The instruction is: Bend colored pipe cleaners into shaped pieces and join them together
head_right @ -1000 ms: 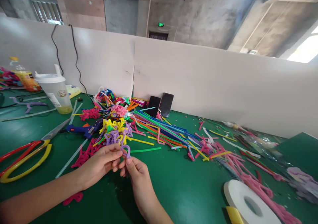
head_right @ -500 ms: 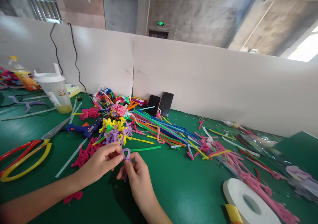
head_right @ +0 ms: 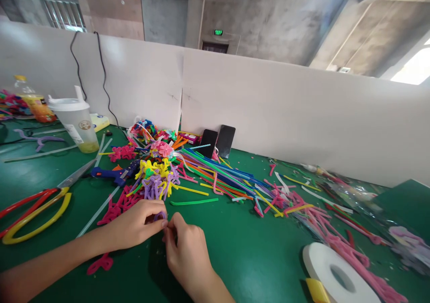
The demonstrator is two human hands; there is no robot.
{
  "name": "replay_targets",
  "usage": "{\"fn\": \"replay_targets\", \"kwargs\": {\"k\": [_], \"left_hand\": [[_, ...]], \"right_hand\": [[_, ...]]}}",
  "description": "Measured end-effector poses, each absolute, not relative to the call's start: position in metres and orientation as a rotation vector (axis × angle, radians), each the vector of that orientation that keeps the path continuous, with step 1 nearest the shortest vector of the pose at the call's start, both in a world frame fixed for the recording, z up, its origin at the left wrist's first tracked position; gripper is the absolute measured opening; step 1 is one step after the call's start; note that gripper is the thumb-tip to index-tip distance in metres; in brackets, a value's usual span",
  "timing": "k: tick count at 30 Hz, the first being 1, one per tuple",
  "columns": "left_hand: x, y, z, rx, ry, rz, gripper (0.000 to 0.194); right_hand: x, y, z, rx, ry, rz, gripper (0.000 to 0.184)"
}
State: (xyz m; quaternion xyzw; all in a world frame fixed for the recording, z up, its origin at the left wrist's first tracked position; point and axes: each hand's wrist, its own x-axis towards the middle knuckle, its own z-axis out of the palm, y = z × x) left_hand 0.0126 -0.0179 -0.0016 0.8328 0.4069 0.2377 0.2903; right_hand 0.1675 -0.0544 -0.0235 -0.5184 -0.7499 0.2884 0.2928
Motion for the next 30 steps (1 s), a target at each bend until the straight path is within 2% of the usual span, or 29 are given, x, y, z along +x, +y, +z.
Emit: {"fn": "replay_targets", "kwargs": {"k": [3, 5, 7, 11, 14, 21, 30], "left_hand": [[0.013, -0.02, 0.0, 2.228, 1.069, 0.689, 0.015], [0.014, -0.021, 0.001, 2.191, 1.053, 0.717, 0.015], [0.015, -0.022, 0.002, 2.156, 1.047, 0.727, 0.016], [0.013, -0.022, 0.002, 2.179, 1.012, 0.757, 0.017], [0.011, -0.021, 0.004, 2.204, 0.922, 0.81, 0.017], [0.01, -0.02, 0.007, 2.249, 0.82, 0.834, 0.018], [0.01, -0.024, 0.009, 2.287, 0.727, 0.786, 0.022]], "right_hand": [[0.167, -0.056, -0.027, -1.412, -2.062, 0.477, 0.016], [0.167, -0.055, -0.027, -1.394, -2.035, 0.42, 0.018], [0.167, -0.054, -0.024, -1.345, -1.916, 0.616, 0.018], [0.17, -0.047, -0.016, -1.057, -1.426, 1.485, 0.024], [0.173, -0.042, -0.015, -0.858, -1.142, 1.829, 0.022], [0.172, -0.042, -0.023, -0.715, -0.953, 1.994, 0.019], [0.176, -0.041, -0.029, -0.752, -1.024, 2.111, 0.023]]}}
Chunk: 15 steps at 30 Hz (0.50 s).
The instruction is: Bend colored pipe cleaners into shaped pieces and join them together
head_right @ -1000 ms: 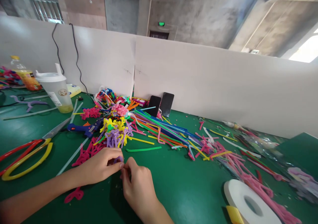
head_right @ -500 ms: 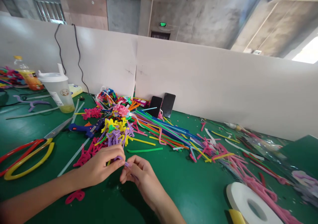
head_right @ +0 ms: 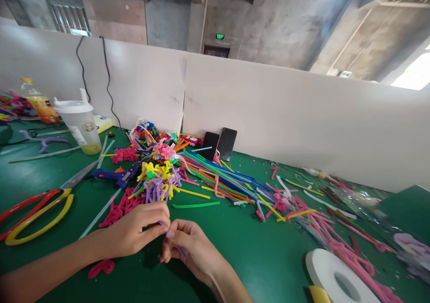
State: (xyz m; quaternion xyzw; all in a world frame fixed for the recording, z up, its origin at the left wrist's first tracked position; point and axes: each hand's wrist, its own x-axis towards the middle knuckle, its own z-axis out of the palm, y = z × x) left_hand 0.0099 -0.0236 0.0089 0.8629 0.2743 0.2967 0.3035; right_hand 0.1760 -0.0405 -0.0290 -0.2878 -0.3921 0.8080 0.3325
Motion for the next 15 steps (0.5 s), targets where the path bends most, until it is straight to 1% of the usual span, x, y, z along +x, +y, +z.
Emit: {"fn": "replay_targets", "kwargs": {"k": [3, 5, 6, 7, 9, 11, 12, 13, 15], "left_hand": [[0.009, -0.023, 0.01, 2.324, 0.708, 0.743, 0.024], [0.01, -0.023, 0.009, 2.354, 0.721, 0.712, 0.024], [0.01, -0.023, 0.008, 2.37, 0.744, 0.694, 0.024], [0.01, -0.023, 0.006, 2.384, 0.777, 0.68, 0.023], [0.012, -0.023, 0.001, 2.389, 0.864, 0.662, 0.021], [0.014, -0.022, -0.003, 2.37, 0.944, 0.67, 0.019], [0.014, -0.022, -0.004, 2.358, 0.966, 0.68, 0.019], [0.015, -0.021, -0.005, 2.349, 0.975, 0.694, 0.019], [0.014, -0.02, -0.005, 2.364, 0.954, 0.731, 0.019]], "right_hand": [[0.179, -0.039, -0.026, -0.794, -1.13, 2.105, 0.018], [0.18, -0.04, -0.023, -0.875, -1.287, 1.999, 0.014], [0.179, -0.04, -0.021, -0.939, -1.401, 1.894, 0.012], [0.179, -0.041, -0.02, -1.015, -1.531, 1.746, 0.01], [0.176, -0.044, -0.02, -1.178, -1.774, 1.339, 0.01], [0.172, -0.047, -0.021, -1.291, -1.886, 0.942, 0.011], [0.171, -0.047, -0.022, -1.317, -1.889, 0.834, 0.011], [0.17, -0.048, -0.022, -1.326, -1.869, 0.816, 0.011], [0.17, -0.046, -0.022, -1.293, -1.776, 1.006, 0.015]]}}
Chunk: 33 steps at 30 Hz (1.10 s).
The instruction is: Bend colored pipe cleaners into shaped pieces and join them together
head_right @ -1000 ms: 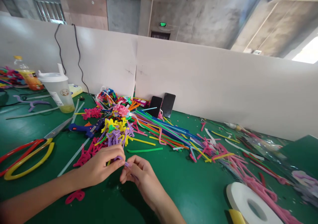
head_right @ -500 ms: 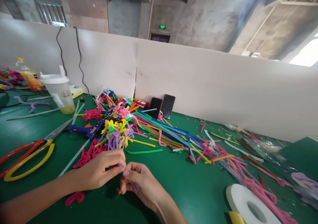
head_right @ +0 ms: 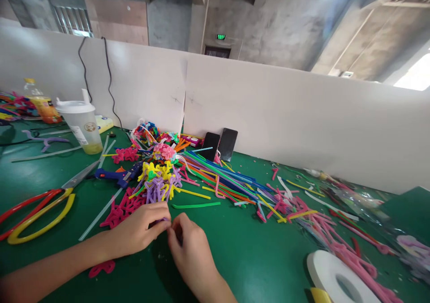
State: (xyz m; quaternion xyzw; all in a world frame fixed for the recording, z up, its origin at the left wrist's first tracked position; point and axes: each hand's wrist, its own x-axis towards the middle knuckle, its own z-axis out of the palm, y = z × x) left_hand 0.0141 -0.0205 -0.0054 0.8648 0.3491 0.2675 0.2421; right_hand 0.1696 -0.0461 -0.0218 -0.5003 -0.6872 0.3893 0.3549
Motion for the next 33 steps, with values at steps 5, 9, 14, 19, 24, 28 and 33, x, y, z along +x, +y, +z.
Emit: {"fn": "replay_targets", "kwargs": {"k": [5, 9, 14, 19, 24, 28, 33], "left_hand": [[0.007, -0.019, -0.005, 2.738, 0.824, 0.76, 0.02], [0.003, -0.019, -0.006, 3.104, 0.749, 0.748, 0.019], [0.003, -0.02, -0.012, 3.214, 0.779, 0.747, 0.017], [0.006, -0.024, -0.01, 2.908, 0.928, 0.833, 0.021], [0.012, -0.022, 0.001, 1.972, 1.007, 0.661, 0.023], [0.014, -0.019, 0.0, 1.638, 0.926, 0.543, 0.026], [0.011, -0.02, -0.002, 2.189, 1.019, 0.817, 0.022]], "right_hand": [[0.175, -0.039, -0.018, -0.994, -1.342, 1.749, 0.024], [0.177, -0.039, -0.021, -0.87, -1.092, 1.95, 0.02], [0.175, -0.041, -0.021, -0.862, -0.993, 1.912, 0.011], [0.17, -0.044, -0.017, -0.959, -1.16, 1.654, 0.01], [0.17, -0.053, -0.018, -1.113, -1.788, 0.721, 0.011], [0.173, -0.053, -0.021, -1.022, -2.06, 0.307, 0.017], [0.172, -0.044, -0.016, -1.124, -1.659, 1.172, 0.019]]}}
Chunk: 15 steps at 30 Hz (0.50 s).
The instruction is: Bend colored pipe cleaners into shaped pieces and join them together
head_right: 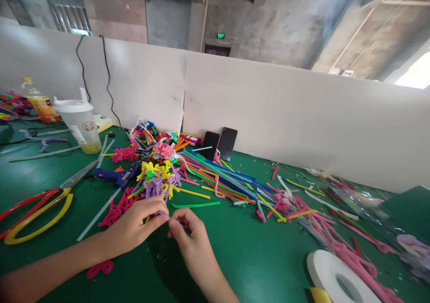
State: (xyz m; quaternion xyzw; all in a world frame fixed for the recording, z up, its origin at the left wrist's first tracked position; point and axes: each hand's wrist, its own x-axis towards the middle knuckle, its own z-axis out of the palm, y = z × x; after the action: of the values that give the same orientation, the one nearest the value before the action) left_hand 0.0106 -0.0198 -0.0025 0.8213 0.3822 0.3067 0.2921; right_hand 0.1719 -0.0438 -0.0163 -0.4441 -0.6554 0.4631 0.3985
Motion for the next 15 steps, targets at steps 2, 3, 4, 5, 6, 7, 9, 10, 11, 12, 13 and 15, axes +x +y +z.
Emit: {"fn": "replay_targets", "kwargs": {"k": [2, 3, 4, 5, 6, 7, 9, 10, 11, 12, 13, 15], "left_hand": [[0.008, -0.02, -0.005, 2.411, 0.968, 0.859, 0.022], [0.007, -0.02, -0.006, 2.492, 0.939, 0.851, 0.022], [0.007, -0.02, -0.006, 2.549, 0.921, 0.835, 0.021], [0.007, -0.021, -0.007, 2.571, 0.923, 0.817, 0.021], [0.007, -0.022, -0.006, 2.558, 0.945, 0.802, 0.02], [0.008, -0.023, -0.006, 2.519, 0.978, 0.785, 0.019], [0.011, -0.024, -0.004, 2.393, 1.035, 0.741, 0.019], [0.012, -0.024, -0.003, 2.309, 1.045, 0.703, 0.021], [0.013, -0.024, -0.002, 2.215, 1.033, 0.654, 0.023], [0.013, -0.023, -0.001, 2.126, 1.006, 0.599, 0.026], [0.013, -0.023, -0.001, 2.06, 0.98, 0.554, 0.028], [0.013, -0.021, -0.002, 2.066, 0.968, 0.551, 0.028]], "right_hand": [[0.172, -0.042, -0.015, -1.055, -1.561, 1.405, 0.021], [0.172, -0.041, -0.015, -1.043, -1.551, 1.437, 0.021], [0.172, -0.042, -0.015, -1.054, -1.575, 1.405, 0.02], [0.172, -0.042, -0.017, -1.088, -1.633, 1.31, 0.019], [0.173, -0.044, -0.018, -1.128, -1.726, 1.153, 0.017], [0.174, -0.045, -0.02, -1.158, -1.846, 0.944, 0.015], [0.175, -0.047, -0.025, -1.158, -2.069, 0.455, 0.014], [0.175, -0.048, -0.027, -1.131, -2.139, 0.245, 0.015], [0.175, -0.049, -0.028, -1.104, -2.171, 0.095, 0.016], [0.175, -0.05, -0.029, -1.093, -2.17, 0.022, 0.017], [0.174, -0.05, -0.029, -1.109, -2.142, 0.033, 0.016], [0.173, -0.05, -0.026, -1.186, -2.036, 0.286, 0.016]]}}
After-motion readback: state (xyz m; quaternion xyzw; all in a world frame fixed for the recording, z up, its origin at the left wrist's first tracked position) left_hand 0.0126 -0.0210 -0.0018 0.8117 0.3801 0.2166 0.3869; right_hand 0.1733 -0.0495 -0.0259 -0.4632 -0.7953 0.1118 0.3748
